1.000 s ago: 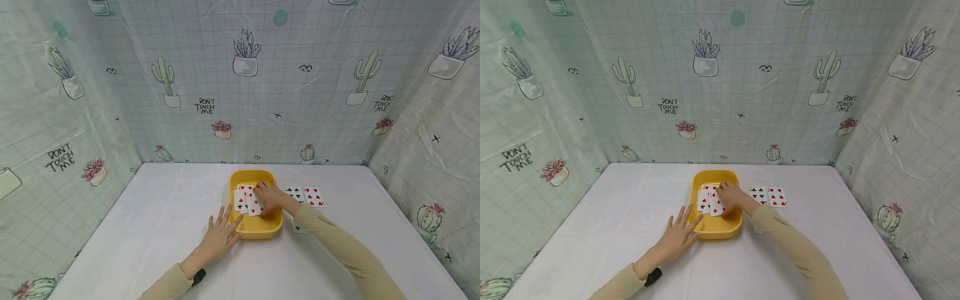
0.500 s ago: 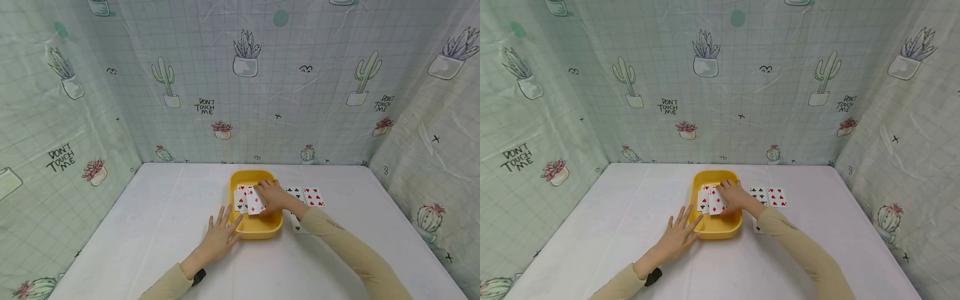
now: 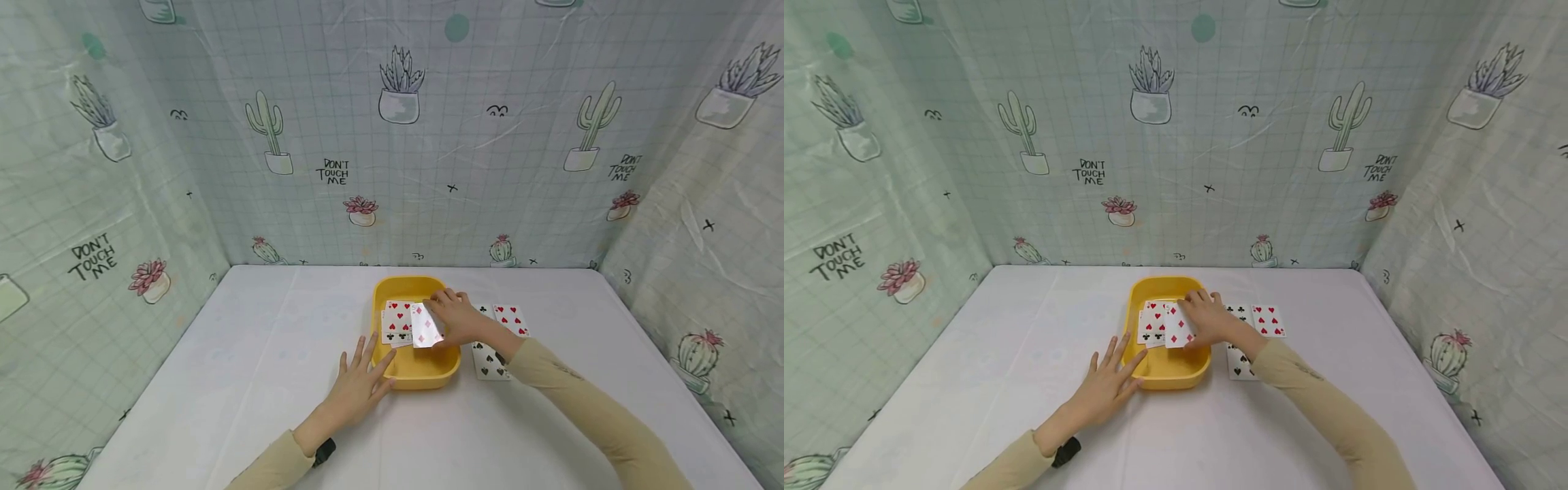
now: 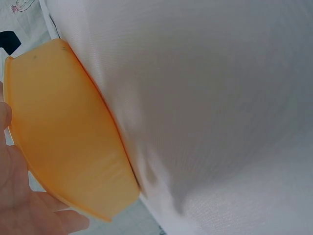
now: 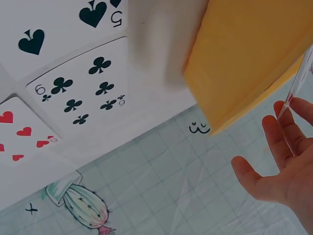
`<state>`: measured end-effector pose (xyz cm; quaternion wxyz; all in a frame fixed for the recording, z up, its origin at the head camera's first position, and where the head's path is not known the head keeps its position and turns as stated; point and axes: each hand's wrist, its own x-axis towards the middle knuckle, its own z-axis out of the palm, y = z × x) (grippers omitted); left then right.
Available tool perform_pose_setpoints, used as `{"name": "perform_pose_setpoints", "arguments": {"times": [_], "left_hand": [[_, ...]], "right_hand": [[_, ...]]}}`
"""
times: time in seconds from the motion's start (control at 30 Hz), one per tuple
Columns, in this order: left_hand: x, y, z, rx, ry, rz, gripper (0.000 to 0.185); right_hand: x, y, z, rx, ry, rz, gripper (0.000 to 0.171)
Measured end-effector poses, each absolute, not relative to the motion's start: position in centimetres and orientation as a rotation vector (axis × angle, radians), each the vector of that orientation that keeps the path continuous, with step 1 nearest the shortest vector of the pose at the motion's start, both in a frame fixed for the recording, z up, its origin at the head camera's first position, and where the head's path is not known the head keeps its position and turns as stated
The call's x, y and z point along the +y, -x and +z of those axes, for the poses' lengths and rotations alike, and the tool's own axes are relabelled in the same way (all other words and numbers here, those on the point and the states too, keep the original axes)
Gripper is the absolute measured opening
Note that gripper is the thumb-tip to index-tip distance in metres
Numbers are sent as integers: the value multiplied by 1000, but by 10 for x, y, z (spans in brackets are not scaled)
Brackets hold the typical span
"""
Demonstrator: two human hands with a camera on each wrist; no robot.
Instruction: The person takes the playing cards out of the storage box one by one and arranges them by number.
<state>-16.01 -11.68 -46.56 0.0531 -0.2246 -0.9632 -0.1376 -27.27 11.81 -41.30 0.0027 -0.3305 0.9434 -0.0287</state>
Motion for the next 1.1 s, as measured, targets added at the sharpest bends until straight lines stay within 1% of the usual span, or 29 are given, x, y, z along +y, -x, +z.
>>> {"name": "perform_pose_setpoints", "arguments": {"times": [0.2, 0.5, 0.87, 1.1], "left_hand": [[-117, 160, -466, -2925, 685, -428, 53], [-117, 160, -468, -2911, 685, -418, 52], [-118, 160, -472, -2911, 688, -419, 52], [-117, 159, -471, -2914, 685, -441, 52]], "right_hand": [[129, 269, -411, 2979, 1021, -121, 91], [145, 261, -405, 2997, 1011, -206, 87], [161, 248, -403, 3037, 938, -278, 88], [175, 242, -405, 3066, 943, -279, 90]]}}
